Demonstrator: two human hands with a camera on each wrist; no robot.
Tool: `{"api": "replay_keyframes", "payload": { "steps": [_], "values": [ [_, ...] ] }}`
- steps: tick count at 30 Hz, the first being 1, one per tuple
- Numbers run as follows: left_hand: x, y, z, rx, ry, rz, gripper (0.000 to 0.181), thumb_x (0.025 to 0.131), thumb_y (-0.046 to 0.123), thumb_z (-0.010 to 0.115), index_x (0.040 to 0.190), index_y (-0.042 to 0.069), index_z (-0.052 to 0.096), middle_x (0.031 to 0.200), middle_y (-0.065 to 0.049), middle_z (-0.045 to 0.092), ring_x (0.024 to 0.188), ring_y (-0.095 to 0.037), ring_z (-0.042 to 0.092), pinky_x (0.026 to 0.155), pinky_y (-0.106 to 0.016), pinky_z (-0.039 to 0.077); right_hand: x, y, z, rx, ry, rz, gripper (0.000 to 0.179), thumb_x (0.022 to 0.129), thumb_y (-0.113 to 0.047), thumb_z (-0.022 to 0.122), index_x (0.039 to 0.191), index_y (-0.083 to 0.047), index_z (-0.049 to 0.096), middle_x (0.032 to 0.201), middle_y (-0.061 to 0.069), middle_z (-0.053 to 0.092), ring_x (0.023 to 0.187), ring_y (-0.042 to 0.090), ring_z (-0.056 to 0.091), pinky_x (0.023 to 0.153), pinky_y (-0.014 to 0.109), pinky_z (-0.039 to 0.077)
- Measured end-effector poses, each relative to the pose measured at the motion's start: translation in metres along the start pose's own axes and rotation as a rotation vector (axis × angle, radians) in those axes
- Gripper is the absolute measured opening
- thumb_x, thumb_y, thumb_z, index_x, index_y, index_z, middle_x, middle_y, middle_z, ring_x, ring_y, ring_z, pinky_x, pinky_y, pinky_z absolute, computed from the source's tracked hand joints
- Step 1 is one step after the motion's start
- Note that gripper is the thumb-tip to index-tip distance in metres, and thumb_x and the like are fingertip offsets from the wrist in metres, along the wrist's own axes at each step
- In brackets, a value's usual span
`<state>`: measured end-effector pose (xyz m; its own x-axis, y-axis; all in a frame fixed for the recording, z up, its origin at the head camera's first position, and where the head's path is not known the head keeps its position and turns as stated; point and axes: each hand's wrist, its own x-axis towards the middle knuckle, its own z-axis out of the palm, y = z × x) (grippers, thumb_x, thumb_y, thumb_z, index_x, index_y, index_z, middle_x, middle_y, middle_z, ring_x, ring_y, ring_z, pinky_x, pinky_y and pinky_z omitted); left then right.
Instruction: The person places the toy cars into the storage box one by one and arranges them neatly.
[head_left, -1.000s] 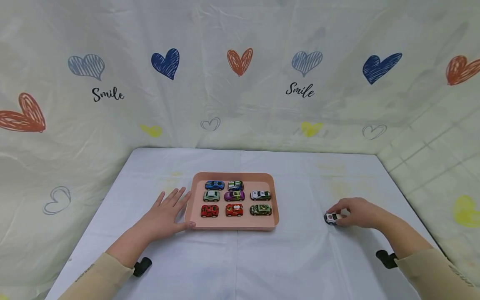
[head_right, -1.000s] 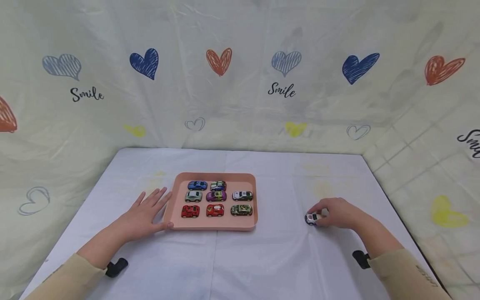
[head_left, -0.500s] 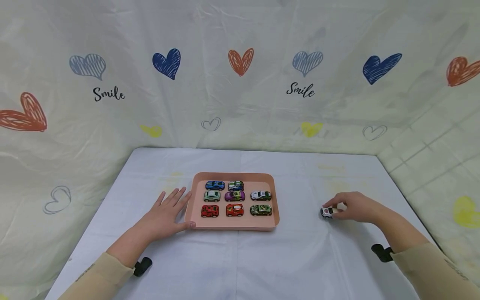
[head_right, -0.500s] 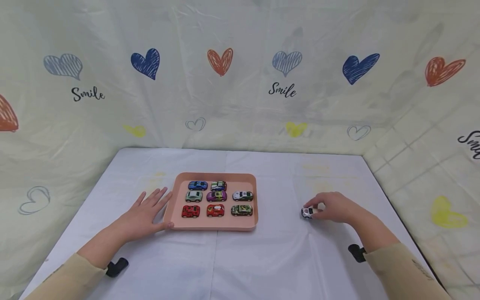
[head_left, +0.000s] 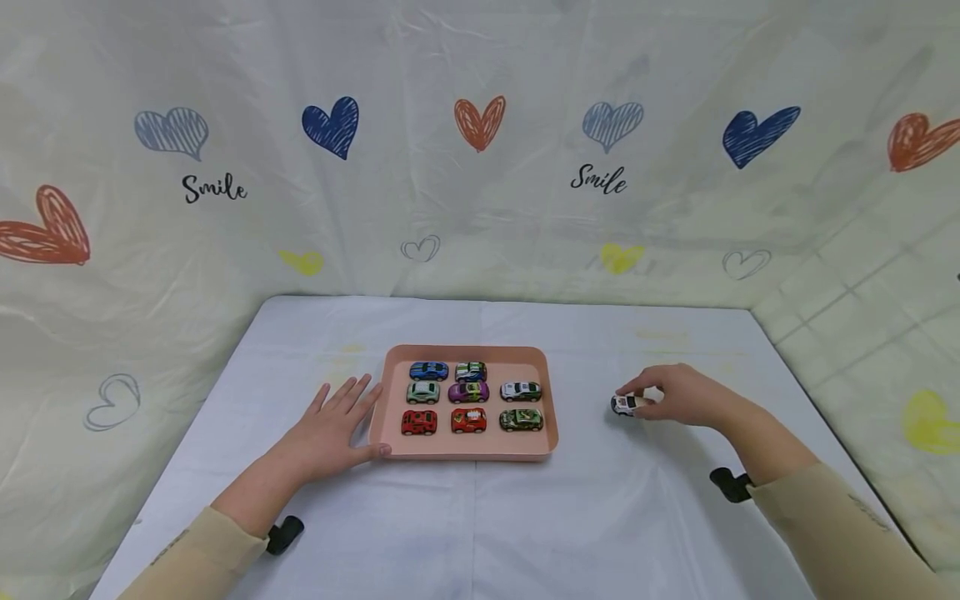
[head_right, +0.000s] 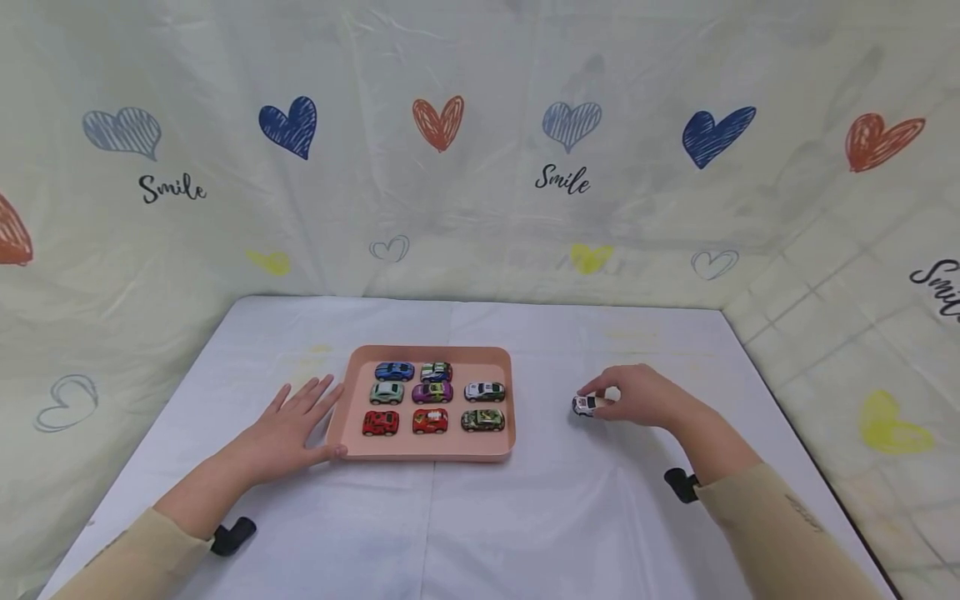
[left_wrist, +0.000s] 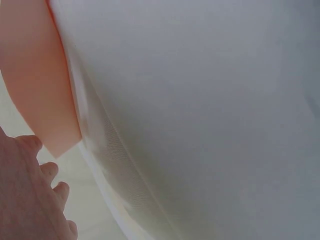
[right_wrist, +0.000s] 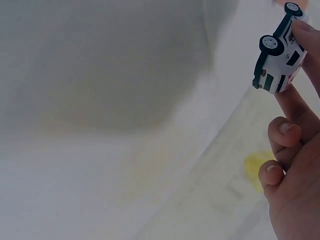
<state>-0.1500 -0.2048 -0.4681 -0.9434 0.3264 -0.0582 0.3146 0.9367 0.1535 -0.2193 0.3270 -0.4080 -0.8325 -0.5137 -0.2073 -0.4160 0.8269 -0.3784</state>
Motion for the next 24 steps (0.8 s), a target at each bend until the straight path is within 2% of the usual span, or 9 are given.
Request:
{"api": "replay_keyframes", "payload": {
  "steps": [8, 15, 24],
  "values": [
    [0.000, -0.001, 0.000, 0.008, -0.016, 0.000, 0.105, 0.081, 0.078, 0.055, 0.159, 0.016, 0.023, 0.164, -0.012, 0.019, 0.150, -0.036, 0.015, 0.120, -0.059, 0.004, 0.023, -0.023, -0.005, 0.022, 0.014, -0.016, 0.031, 0.088, -0.020, 0.076, 0.119, -0.023, 0.074, 0.101, -0.008, 0.066, 0.090, 0.016, 0.055, 0.078, 0.036, 0.050],
    [-0.001, -0.001, 0.000, -0.006, -0.001, 0.011, 0.103, 0.082, 0.077, 0.056, 0.159, 0.015, 0.025, 0.164, -0.012, 0.021, 0.150, -0.036, 0.016, 0.120, -0.059, 0.004, 0.045, -0.043, -0.010, 0.019, 0.023, -0.090, 0.030, 0.089, -0.021, 0.075, 0.119, -0.021, 0.073, 0.104, -0.007, 0.067, 0.089, 0.015, 0.056, 0.076, 0.036, 0.049],
    [0.002, -0.003, 0.004, 0.012, -0.010, 0.000, 0.105, 0.081, 0.078, 0.056, 0.159, 0.016, 0.024, 0.164, -0.011, 0.019, 0.150, -0.036, 0.014, 0.120, -0.059, 0.002, 0.080, -0.070, -0.008, -0.010, 0.045, -0.139, 0.030, 0.088, -0.022, 0.075, 0.118, -0.025, 0.074, 0.104, -0.008, 0.067, 0.089, 0.015, 0.056, 0.075, 0.034, 0.050]
  ]
}}
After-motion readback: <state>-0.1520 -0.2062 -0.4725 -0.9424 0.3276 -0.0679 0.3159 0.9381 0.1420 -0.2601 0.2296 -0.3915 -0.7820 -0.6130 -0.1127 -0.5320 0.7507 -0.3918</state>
